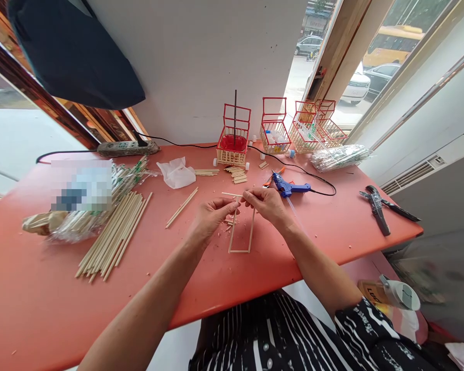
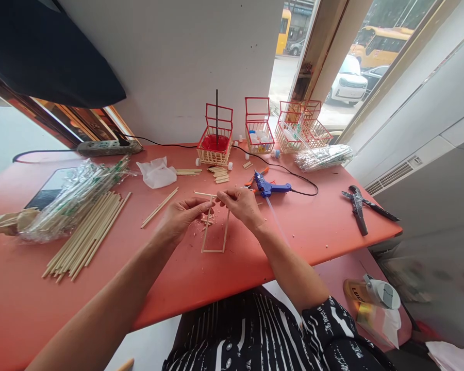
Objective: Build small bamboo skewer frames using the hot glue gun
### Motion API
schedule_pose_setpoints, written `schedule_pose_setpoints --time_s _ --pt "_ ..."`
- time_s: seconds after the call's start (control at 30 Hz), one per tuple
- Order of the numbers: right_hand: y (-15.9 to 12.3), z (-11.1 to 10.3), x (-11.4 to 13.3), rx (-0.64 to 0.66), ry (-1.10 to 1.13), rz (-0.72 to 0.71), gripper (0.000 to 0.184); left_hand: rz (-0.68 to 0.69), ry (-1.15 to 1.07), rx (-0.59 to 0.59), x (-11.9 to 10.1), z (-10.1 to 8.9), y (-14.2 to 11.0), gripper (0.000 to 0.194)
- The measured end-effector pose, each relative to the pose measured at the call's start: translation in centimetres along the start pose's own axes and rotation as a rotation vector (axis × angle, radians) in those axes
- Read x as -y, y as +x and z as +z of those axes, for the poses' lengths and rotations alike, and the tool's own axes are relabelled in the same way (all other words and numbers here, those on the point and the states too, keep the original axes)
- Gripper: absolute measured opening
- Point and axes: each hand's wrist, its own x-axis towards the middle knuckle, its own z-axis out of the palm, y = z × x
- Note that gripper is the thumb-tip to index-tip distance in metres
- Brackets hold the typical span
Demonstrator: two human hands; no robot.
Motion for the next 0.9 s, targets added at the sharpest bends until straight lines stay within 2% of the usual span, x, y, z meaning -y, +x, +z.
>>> schedule_pose_setpoints --time_s 0.5,0.77,0.9 --pt "-0.13 -0.17 0.48 0.014 0.024 0.021 0.032 -0.020 -0.031 0.032 0.11 -0.10 0.10 0.036" --pt "-0.15 -0.15 0.82 -0.026 -0.006 0.061 0.031 -0.040 -0.029 0.021 -0.68 0.49 -0.41 0.048" --pt "-0.23 -0.18 0.89 -0.025 0.017 0.089 0.031 0.040 -0.027 -0.063 -0.64 0.09 -0.20 0.052"
